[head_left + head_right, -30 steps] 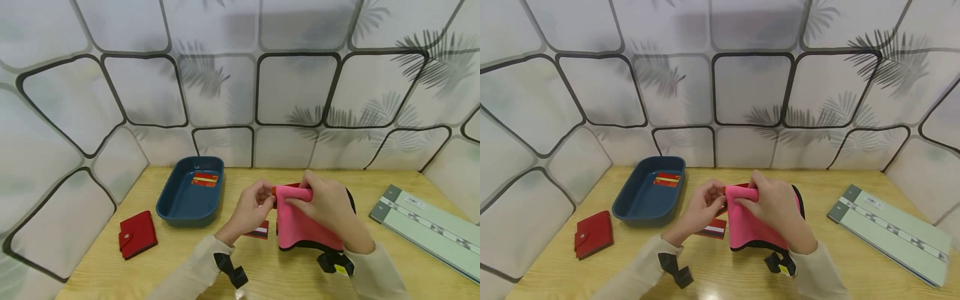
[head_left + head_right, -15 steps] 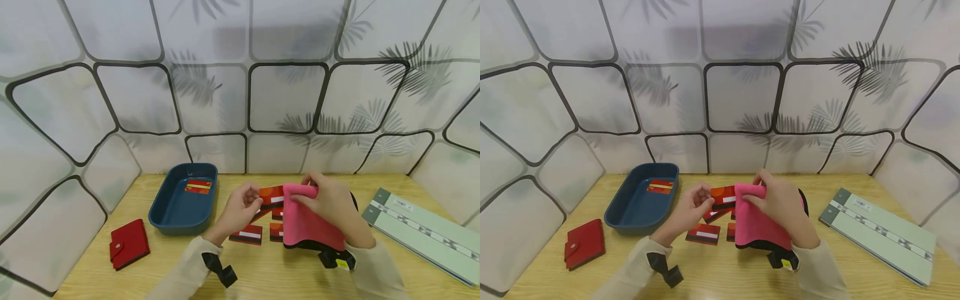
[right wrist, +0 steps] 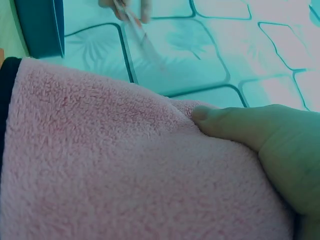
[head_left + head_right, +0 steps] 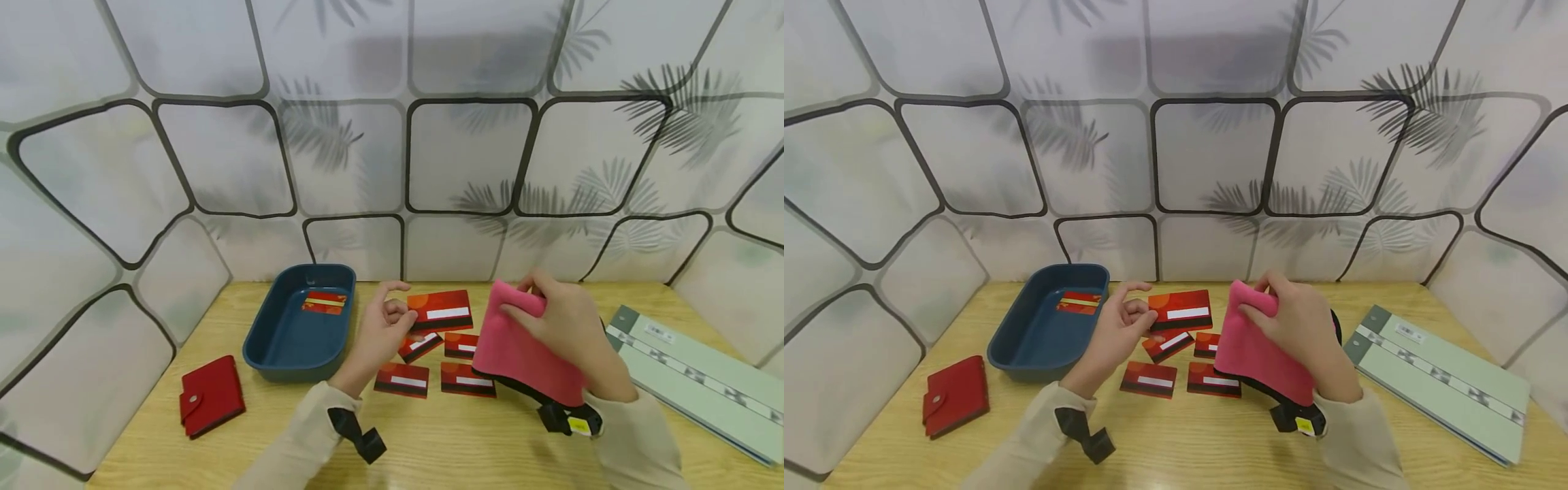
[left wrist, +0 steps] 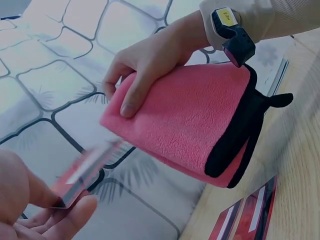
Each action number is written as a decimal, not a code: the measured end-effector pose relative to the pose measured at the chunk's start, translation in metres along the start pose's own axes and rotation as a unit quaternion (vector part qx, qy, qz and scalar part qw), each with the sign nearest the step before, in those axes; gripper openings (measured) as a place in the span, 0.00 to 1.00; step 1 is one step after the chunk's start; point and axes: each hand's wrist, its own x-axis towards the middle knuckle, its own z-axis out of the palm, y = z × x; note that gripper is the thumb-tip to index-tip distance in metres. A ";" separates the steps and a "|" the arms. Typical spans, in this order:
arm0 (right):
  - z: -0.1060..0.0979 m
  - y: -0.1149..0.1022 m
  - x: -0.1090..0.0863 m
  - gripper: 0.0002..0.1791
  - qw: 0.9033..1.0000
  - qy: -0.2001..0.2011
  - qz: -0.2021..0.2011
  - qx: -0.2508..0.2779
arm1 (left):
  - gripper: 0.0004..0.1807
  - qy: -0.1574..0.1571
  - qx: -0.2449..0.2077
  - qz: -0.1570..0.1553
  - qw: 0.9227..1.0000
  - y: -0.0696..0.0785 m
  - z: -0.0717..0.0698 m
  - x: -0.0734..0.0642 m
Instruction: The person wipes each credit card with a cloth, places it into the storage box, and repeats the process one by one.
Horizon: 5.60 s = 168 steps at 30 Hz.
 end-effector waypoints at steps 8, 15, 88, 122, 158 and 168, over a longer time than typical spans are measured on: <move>-0.002 -0.007 -0.001 0.20 1.000 -0.022 -0.004 0.020 | 0.16 -0.027 0.027 0.031 0.999 0.002 0.000 -0.001; -0.004 -0.009 -0.001 0.21 0.998 -0.020 -0.048 0.046 | 0.21 -0.041 0.006 0.025 0.999 0.003 -0.004 0.001; 0.027 -0.054 -0.004 0.20 0.999 -0.022 -0.029 0.035 | 0.03 -0.096 0.081 0.047 0.991 -0.002 0.013 -0.014; 0.004 -0.013 -0.003 0.16 0.995 -0.023 0.072 -0.072 | 0.02 0.004 0.118 0.023 0.993 0.008 0.006 -0.013; -0.001 -0.041 -0.002 0.17 1.000 -0.009 -0.004 -0.002 | 0.21 0.014 0.363 -0.193 0.912 0.004 -0.178 0.001; -0.003 -0.048 -0.003 0.18 0.999 -0.028 -0.015 0.023 | 0.22 0.008 0.367 -0.236 0.900 -0.022 -0.195 0.025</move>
